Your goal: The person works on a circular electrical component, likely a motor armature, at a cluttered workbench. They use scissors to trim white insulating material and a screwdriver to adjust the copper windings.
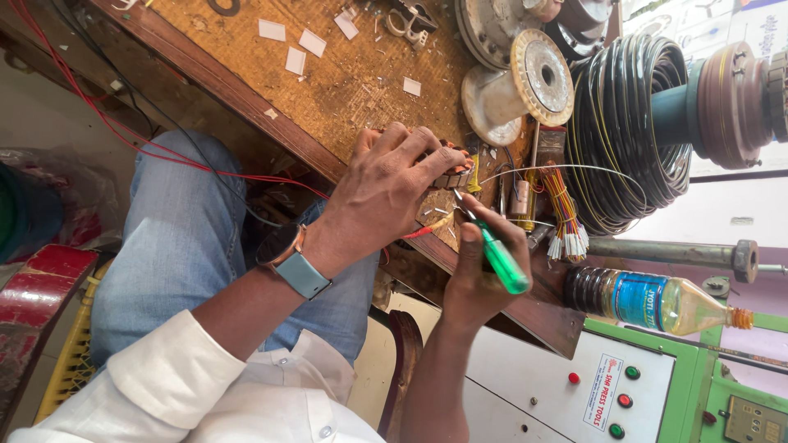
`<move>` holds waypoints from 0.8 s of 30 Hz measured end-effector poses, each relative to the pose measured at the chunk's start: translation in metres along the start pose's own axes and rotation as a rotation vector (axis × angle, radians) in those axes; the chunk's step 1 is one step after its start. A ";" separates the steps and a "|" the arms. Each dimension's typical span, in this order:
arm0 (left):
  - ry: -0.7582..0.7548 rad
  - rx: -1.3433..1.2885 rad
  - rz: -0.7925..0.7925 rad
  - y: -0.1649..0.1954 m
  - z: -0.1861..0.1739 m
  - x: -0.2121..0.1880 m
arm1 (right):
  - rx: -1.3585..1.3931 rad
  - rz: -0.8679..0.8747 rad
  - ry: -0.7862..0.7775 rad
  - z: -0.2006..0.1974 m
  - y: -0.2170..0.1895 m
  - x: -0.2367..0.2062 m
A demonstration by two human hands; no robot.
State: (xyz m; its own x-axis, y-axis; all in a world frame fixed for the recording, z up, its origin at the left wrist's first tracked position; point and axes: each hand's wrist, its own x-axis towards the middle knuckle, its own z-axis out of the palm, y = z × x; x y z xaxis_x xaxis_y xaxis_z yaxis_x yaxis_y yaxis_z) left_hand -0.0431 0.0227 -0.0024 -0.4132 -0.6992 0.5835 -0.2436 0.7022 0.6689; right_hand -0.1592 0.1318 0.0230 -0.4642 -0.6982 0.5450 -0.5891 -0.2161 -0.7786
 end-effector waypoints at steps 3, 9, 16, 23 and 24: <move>-0.015 -0.036 0.008 -0.002 0.001 0.002 | 0.092 0.041 0.034 -0.003 0.005 0.010; -0.024 -0.030 0.028 -0.004 0.001 0.001 | 0.104 0.025 -0.048 -0.009 0.008 0.019; -0.008 0.036 0.003 -0.003 0.006 0.000 | 0.022 0.097 0.044 0.011 -0.007 0.002; -0.086 0.001 0.028 -0.005 0.001 0.005 | 0.006 0.049 0.086 0.020 -0.002 -0.009; -0.125 -0.030 0.037 -0.007 -0.003 0.005 | -0.001 0.045 0.080 0.014 0.000 -0.008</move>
State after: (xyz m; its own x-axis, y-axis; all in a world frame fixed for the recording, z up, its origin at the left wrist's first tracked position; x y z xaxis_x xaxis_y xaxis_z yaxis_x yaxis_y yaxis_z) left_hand -0.0412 0.0138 -0.0025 -0.5276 -0.6498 0.5472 -0.2011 0.7214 0.6627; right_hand -0.1463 0.1280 0.0149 -0.5417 -0.6501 0.5329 -0.5669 -0.1855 -0.8026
